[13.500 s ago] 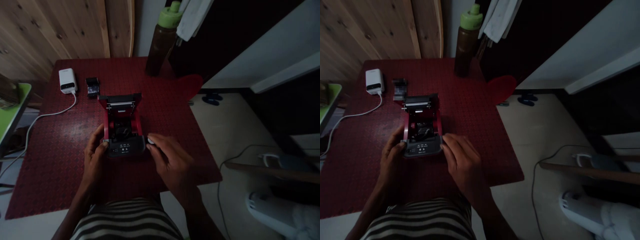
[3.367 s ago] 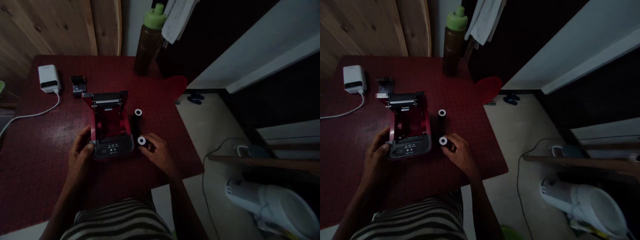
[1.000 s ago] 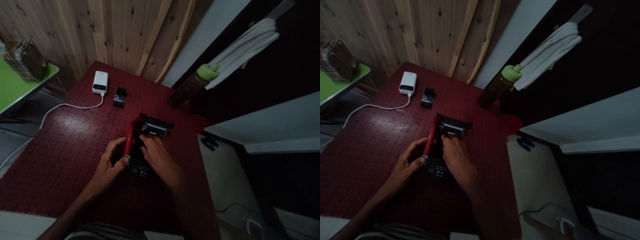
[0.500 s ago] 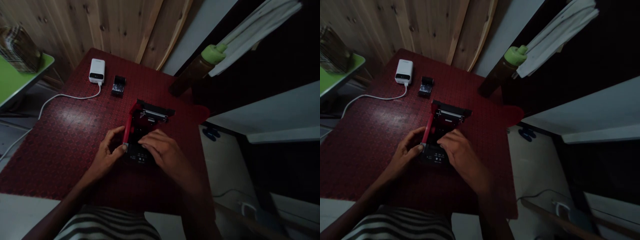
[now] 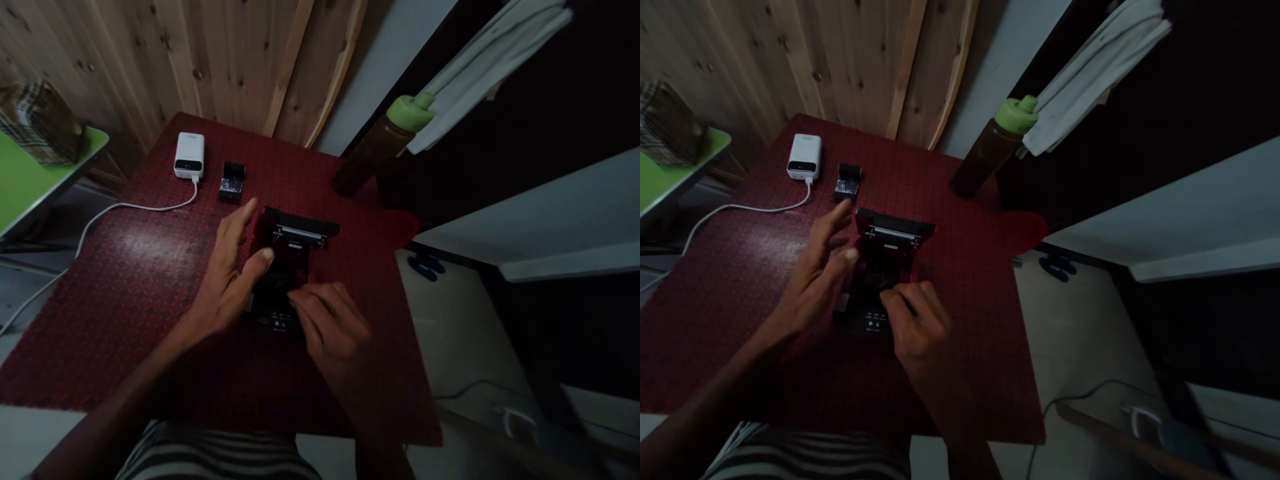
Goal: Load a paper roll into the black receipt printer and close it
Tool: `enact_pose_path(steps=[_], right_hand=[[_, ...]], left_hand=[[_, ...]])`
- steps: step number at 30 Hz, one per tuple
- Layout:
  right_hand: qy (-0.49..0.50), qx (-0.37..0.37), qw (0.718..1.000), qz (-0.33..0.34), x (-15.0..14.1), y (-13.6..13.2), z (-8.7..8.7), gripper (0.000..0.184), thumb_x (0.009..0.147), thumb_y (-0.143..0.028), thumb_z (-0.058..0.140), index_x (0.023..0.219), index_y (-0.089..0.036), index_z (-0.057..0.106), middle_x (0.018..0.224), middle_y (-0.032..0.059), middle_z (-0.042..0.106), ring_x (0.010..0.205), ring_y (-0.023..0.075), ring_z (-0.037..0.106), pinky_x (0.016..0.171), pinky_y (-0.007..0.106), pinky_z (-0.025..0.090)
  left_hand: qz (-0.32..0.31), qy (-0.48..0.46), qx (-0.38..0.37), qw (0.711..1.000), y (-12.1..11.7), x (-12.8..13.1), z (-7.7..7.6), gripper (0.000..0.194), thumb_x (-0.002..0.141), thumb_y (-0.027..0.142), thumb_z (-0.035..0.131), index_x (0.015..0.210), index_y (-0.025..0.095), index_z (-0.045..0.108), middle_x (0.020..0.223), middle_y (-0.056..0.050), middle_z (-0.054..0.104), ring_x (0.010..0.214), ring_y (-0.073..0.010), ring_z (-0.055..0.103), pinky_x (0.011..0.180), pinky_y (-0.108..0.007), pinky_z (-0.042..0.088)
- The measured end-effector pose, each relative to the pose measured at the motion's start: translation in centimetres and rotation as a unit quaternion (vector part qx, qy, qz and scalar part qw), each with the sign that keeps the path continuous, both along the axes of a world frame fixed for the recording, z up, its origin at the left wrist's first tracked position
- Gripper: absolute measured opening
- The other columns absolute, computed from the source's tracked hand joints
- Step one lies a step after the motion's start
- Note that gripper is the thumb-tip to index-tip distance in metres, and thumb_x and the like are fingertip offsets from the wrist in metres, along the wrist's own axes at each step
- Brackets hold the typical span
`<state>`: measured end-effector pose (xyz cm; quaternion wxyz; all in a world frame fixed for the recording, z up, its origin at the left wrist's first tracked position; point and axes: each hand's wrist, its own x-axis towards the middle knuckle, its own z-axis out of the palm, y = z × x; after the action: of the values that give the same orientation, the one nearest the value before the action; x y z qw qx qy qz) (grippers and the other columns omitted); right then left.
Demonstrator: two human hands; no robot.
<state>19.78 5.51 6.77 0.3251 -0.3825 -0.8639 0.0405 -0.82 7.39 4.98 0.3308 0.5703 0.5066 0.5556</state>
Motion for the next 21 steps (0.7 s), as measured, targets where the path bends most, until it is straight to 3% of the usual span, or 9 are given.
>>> enact_pose_path(steps=[4,7,10,13,16,18,21], right_hand=[[-0.021,0.029,0.999,-0.006,0.0,-1.4,-0.9,0.025,0.107,0.0,0.061,0.114,-0.019,0.076,0.098,0.0081,0.08,0.087,0.0204,0.071,0.083,0.036,0.063],[-0.032,0.048,0.998,-0.015,0.2,-2.2,-1.3,0.029,0.107,-0.001,0.06,0.118,-0.022,0.077,0.099,0.008,0.081,0.091,0.0216,0.073,0.086,0.037,0.064],[-0.045,0.055,0.997,-0.033,0.4,-3.0,-1.4,0.033,0.106,-0.002,0.064,0.125,-0.025,0.077,0.109,0.0082,0.084,0.103,0.0246,0.076,0.092,0.04,0.063],[-0.044,0.085,0.993,-0.062,0.3,-3.3,-1.5,0.033,0.104,-0.005,0.07,0.125,-0.028,0.077,0.127,0.0081,0.085,0.12,0.0273,0.077,0.102,0.045,0.062],[-0.035,0.1,0.992,-0.069,0.0,-3.2,-1.9,0.025,0.105,-0.007,0.07,0.118,-0.027,0.077,0.14,0.0101,0.082,0.133,0.0286,0.076,0.108,0.048,0.062],[-0.018,0.087,0.995,-0.055,-0.2,-2.9,-2.1,0.021,0.107,-0.006,0.068,0.115,-0.024,0.077,0.136,0.0118,0.084,0.131,0.0277,0.078,0.107,0.046,0.063],[0.007,0.07,0.997,-0.042,-0.2,-2.6,-2.3,0.022,0.107,-0.004,0.064,0.112,-0.021,0.077,0.127,0.0115,0.087,0.123,0.0259,0.083,0.105,0.043,0.064]], left_hand=[[-0.007,-0.003,0.017,1.0,2.3,0.1,1.4,0.041,0.109,0.046,0.059,0.144,0.026,0.069,0.149,-0.009,0.071,0.139,-0.028,0.065,0.122,-0.046,0.05],[0.016,-0.025,-0.003,1.0,1.6,0.1,1.8,0.03,0.11,0.046,0.06,0.127,0.025,0.074,0.123,-0.006,0.079,0.117,-0.0257,0.072,0.109,-0.041,0.056],[0.014,-0.034,-0.023,0.999,0.0,0.1,1.3,0.027,0.106,0.041,0.067,0.126,0.024,0.073,0.112,-0.006,0.08,0.108,-0.0246,0.074,0.103,-0.04,0.058],[0.03,-0.001,-0.028,0.999,-1.2,0.1,0.0,0.035,0.1,0.033,0.072,0.134,0.025,0.073,0.133,-0.009,0.077,0.127,-0.0279,0.07,0.111,-0.043,0.055],[0.049,-0.026,-0.05,0.997,-1.9,0.0,-1.7,0.063,0.091,0.036,0.081,0.152,0.028,0.064,0.168,-0.011,0.056,0.157,-0.0338,0.052,0.126,-0.05,0.046],[0.031,-0.078,-0.102,0.991,-2.3,-0.1,-2.7,0.072,0.092,0.04,0.081,0.159,0.028,0.058,0.175,-0.012,0.049,0.162,-0.0347,0.048,0.132,-0.054,0.041],[-0.004,-0.134,-0.158,0.978,-2.7,-0.3,-3.4,0.071,0.094,0.044,0.081,0.159,0.027,0.058,0.174,-0.013,0.052,0.164,-0.0342,0.048,0.136,-0.054,0.038]])
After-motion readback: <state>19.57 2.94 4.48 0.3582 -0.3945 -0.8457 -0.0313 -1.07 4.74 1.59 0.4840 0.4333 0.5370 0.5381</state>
